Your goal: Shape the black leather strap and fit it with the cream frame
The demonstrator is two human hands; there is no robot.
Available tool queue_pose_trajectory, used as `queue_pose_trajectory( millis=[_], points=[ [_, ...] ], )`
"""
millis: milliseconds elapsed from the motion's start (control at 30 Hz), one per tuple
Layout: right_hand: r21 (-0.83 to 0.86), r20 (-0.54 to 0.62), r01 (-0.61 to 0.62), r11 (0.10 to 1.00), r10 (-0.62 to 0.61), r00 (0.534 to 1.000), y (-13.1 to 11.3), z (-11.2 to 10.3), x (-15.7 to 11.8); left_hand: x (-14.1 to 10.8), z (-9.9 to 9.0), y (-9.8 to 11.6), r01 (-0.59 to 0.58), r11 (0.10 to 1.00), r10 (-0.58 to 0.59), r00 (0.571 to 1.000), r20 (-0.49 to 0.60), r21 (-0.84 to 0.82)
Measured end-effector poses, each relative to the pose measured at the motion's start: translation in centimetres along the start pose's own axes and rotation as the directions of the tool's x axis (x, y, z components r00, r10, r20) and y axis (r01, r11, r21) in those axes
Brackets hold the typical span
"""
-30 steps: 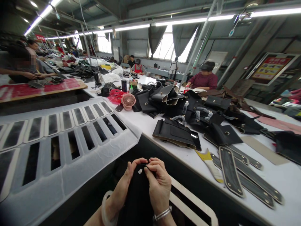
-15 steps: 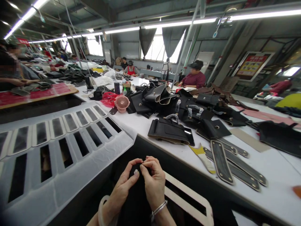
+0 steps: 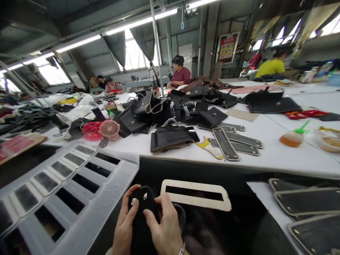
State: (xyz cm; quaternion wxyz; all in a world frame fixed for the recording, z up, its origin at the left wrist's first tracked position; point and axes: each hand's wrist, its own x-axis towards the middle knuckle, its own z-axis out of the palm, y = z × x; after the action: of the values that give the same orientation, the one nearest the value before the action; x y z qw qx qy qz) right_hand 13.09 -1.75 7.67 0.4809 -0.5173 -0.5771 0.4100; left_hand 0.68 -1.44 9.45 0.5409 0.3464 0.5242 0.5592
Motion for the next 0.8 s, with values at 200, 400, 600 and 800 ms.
queue_pose_trajectory(
  millis=[200,400,600,800],
  points=[
    [0.05,-0.052,-0.001,0.999,0.003,0.999,-0.5,0.4,0.4,0.0,0.0,-0.4,-0.028,0.997,0.032,0.999,-0.044,0.073],
    [0.163,-0.06,-0.069,0.984,0.08,0.995,0.1,0.4,0.7,0.4,0.6,-0.4,-0.071,0.996,0.076,0.994,-0.079,0.053],
    [0.21,-0.012,-0.121,0.97,0.127,0.992,2.1,0.2,0.7,-0.6,-0.2,-4.2,-0.041,0.999,0.044,0.976,-0.213,0.019],
    [0.325,0.113,-0.237,0.915,0.212,0.971,1.6,0.2,2.0,-2.0,-0.5,-5.6,-0.095,0.98,0.146,0.941,-0.306,0.176]
  ],
)
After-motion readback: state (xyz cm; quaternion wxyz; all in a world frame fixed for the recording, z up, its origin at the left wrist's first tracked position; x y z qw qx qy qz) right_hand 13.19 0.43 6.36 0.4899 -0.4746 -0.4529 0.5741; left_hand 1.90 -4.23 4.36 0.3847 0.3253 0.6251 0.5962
